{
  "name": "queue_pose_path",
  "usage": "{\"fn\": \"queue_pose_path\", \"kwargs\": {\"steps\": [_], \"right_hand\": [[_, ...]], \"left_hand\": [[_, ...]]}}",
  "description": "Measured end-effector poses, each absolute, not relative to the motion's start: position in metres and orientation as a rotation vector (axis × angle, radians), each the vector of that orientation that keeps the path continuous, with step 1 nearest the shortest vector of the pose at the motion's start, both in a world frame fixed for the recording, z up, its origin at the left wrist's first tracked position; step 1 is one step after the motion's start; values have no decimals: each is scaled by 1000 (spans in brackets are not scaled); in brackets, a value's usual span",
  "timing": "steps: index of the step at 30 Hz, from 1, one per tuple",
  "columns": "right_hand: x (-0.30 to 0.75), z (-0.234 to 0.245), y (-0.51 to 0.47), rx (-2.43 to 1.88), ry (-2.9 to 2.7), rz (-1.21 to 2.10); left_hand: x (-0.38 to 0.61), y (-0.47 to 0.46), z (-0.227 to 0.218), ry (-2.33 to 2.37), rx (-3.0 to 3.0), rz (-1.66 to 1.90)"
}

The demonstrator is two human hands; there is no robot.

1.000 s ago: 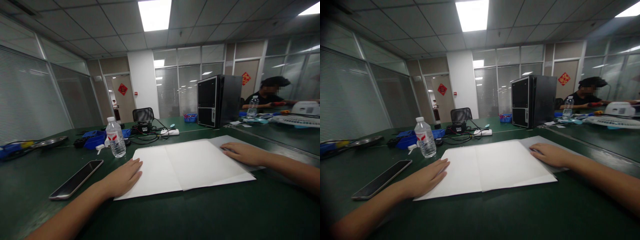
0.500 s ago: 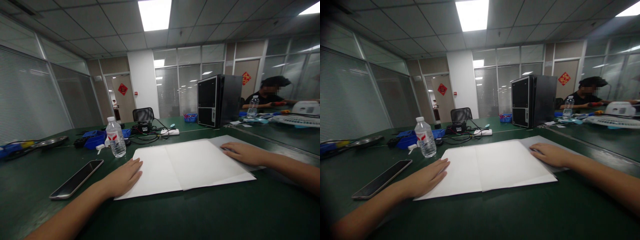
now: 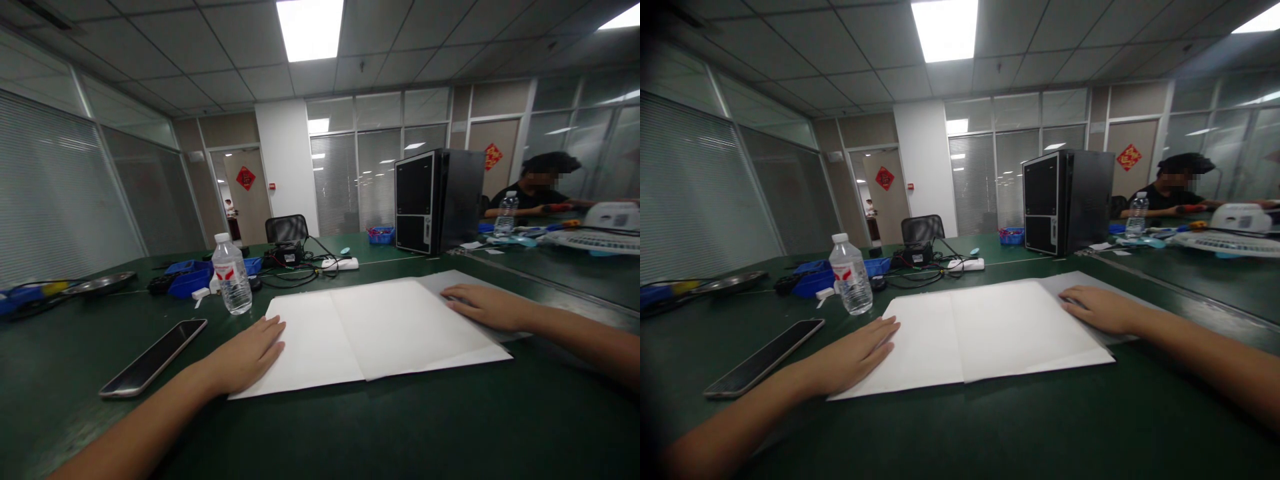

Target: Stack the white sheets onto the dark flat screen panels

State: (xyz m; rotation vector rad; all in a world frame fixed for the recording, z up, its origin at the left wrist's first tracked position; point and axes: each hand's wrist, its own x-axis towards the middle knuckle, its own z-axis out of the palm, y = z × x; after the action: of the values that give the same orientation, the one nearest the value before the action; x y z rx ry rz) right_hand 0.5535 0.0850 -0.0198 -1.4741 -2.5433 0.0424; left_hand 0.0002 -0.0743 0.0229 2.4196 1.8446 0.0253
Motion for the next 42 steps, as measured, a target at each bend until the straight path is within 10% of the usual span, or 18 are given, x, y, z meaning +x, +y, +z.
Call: {"fn": "queue_pose_path", "kwargs": {"steps": [42], "right_hand": [[552, -19, 86, -1437, -2529, 32]], "left_hand": [[-3, -73, 20, 1836, 2410, 81]]}}
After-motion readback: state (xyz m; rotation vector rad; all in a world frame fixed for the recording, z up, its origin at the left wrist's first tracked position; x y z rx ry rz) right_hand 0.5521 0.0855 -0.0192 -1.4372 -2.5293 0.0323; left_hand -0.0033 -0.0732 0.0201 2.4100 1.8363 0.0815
